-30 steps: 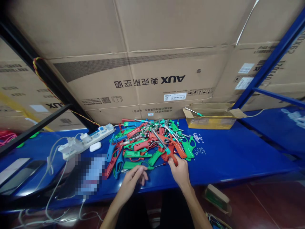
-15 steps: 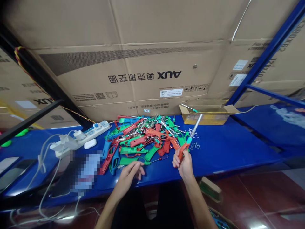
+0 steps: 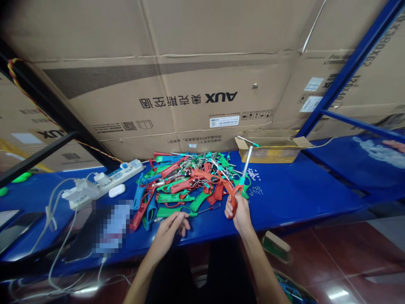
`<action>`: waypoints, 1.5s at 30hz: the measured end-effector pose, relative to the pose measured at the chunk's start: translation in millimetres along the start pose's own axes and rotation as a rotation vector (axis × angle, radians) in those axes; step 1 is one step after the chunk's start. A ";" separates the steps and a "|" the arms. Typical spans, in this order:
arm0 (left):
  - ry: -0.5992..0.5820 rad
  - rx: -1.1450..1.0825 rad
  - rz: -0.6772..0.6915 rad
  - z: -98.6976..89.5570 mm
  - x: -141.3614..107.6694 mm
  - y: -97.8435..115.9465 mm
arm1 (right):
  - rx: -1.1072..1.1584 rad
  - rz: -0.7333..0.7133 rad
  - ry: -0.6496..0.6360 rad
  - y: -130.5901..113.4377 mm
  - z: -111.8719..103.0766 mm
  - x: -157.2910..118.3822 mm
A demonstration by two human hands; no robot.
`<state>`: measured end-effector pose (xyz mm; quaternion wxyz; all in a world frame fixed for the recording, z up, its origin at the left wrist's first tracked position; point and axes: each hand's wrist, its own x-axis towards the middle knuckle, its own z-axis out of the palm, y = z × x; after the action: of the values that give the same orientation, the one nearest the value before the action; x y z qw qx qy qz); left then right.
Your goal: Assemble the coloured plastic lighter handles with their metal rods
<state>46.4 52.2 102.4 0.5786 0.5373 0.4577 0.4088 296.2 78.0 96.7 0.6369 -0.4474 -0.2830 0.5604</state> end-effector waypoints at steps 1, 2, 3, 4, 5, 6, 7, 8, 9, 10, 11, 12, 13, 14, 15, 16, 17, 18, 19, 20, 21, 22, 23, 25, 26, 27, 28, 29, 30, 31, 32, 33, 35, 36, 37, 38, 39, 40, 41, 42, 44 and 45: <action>-0.002 -0.001 0.002 -0.1 0.1 -0.4 | -0.004 0.002 0.001 0.3 -0.2 0.7; -0.004 -0.002 0.004 -0.1 0.1 -0.7 | -0.009 0.005 0.002 0.4 0.3 1.0; -0.006 -0.004 0.006 0.0 0.1 -1.1 | -0.015 0.012 0.000 0.3 1.6 0.6; -0.007 -0.005 0.009 0.2 0.0 -1.4 | -0.022 0.025 -0.008 0.1 4.0 -0.6; -0.008 -0.005 0.013 0.4 -0.1 -1.7 | -0.030 0.045 -0.025 -0.1 7.6 -2.7; -0.007 -0.005 0.017 0.6 -0.4 -2.1 | -0.038 0.074 -0.054 0.1 12.4 -5.8; -0.006 -0.006 0.022 0.8 -0.8 -2.4 | -0.044 0.112 -0.095 0.9 18.4 -9.7; -0.004 -0.007 0.028 0.9 -1.2 -2.6 | -0.050 0.153 -0.145 2.7 25.4 -14.2; -0.003 -0.009 0.033 0.9 -1.8 -2.7 | -0.054 0.195 -0.201 5.6 33.0 -19.1; 0.000 -0.011 0.036 0.8 -2.6 -2.7 | -0.057 0.232 -0.256 9.6 40.9 -24.1; 0.002 -0.014 0.037 0.7 -3.4 -2.5 | -0.062 0.264 -0.306 14.6 48.8 -28.7; 0.003 -0.019 0.033 0.8 -4.3 -2.1 | -0.068 0.287 -0.349 20.4 56.4 -33.0; 0.001 -0.026 0.025 1.0 -5.3 -1.5 | -0.077 0.304 -0.383 26.6 63.4 -36.6; -0.004 -0.036 0.012 1.5 -6.3 -0.9 | -0.087 0.318 -0.409 32.8 69.6 -39.6; -0.012 -0.050 -0.005 2.2 -7.2 -0.4 | -0.097 0.331 -0.430 38.6 74.8 -41.9; -0.021 -0.068 -0.024 3.1 -7.9 0.0 | -0.107 0.341 -0.445 43.8 78.8 -43.7; -0.029 -0.087 -0.043 4.0 -8.4 0.1 | -0.115 0.349 -0.456 48.1 81.8 -45.0; -0.035 -0.107 -0.058 4.7 -8.7 -0.2 | -0.122 0.354 -0.463 51.4 83.5 -46.0; -0.038 -0.123 -0.069 5.3 -8.7 -0.7 | -0.128 0.355 -0.469 53.8 84.2 -46.6; -0.040 -0.133 -0.074 5.6 -8.4 -1.5 | -0.136 0.351 -0.475 55.4 83.9 -46.9; -0.041 -0.140 -0.075 5.7 -7.9 -2.4 | -0.146 0.344 -0.481 56.3 82.8 -47.0; -0.042 -0.143 -0.073 5.5 -7.4 -3.3 | -0.159 0.334 -0.489 56.8 81.2 -47.0; -0.043 -0.142 -0.070 5.3 -6.7 -4.2 | -0.174 0.322 -0.497 57.0 79.3 -46.9; -0.042 -0.134 -0.059 5.0 -5.6 -5.7 | -0.207 0.296 -0.514 56.9 75.9 -46.7; -0.042 -0.126 -0.052 5.0 -5.2 -6.3 | -0.223 0.283 -0.523 56.8 74.6 -46.6; -0.042 -0.117 -0.045 5.1 -4.8 -6.8 | -0.237 0.272 -0.531 56.6 73.7 -46.7; -0.043 -0.106 -0.037 5.4 -4.6 -7.1 | -0.249 0.261 -0.538 56.5 73.2 -46.9; -0.042 -0.095 -0.029 5.9 -4.6 -7.4 | -0.260 0.251 -0.541 56.5 73.0 -47.1; -0.039 -0.082 -0.023 6.5 -4.6 -7.6 | -0.270 0.242 -0.539 56.5 73.0 -47.4; -0.035 -0.068 -0.016 7.1 -4.7 -7.7 | -0.278 0.231 -0.531 56.5 73.1 -47.8; -0.030 -0.054 -0.010 7.7 -5.0 -7.7 | -0.286 0.222 -0.520 56.5 73.2 -48.3; -0.026 -0.039 -0.003 8.3 -5.3 -7.6 | -0.292 0.214 -0.509 56.5 73.4 -48.8; -0.027 -0.012 0.008 9.1 -6.0 -7.2 | -0.300 0.204 -0.490 56.3 74.3 -49.5; -0.032 0.001 0.013 9.3 -6.4 -7.0 | -0.302 0.201 -0.485 56.2 75.1 -49.7; -0.038 0.014 0.018 9.2 -6.8 -6.9 | -0.303 0.199 -0.481 56.1 76.3 -49.8; -0.043 0.027 0.023 9.0 -7.2 -6.7 | -0.304 0.197 -0.476 56.1 77.8 -49.6; -0.047 0.042 0.029 8.6 -7.5 -6.5 | -0.305 0.194 -0.470 56.2 79.5 -49.4; -0.047 0.058 0.037 8.0 -7.9 -6.4 | -0.309 0.191 -0.463 56.5 81.3 -49.0; -0.045 0.077 0.048 7.3 -8.2 -6.1 | -0.315 0.187 -0.455 57.1 83.0 -48.6; -0.043 0.098 0.061 6.6 -8.6 -5.9 | -0.325 0.182 -0.445 57.8 84.6 -48.2; -0.041 0.140 0.090 5.3 -9.7 -5.4 | -0.358 0.166 -0.424 59.6 86.9 -47.7; -0.042 0.158 0.104 4.7 -10.3 -5.3 | -0.380 0.153 -0.412 60.3 87.8 -47.6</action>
<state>48.3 40.7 98.1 0.5217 0.6127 0.4480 0.3895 182.6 52.5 88.4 0.4266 -0.4556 -0.4718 0.6228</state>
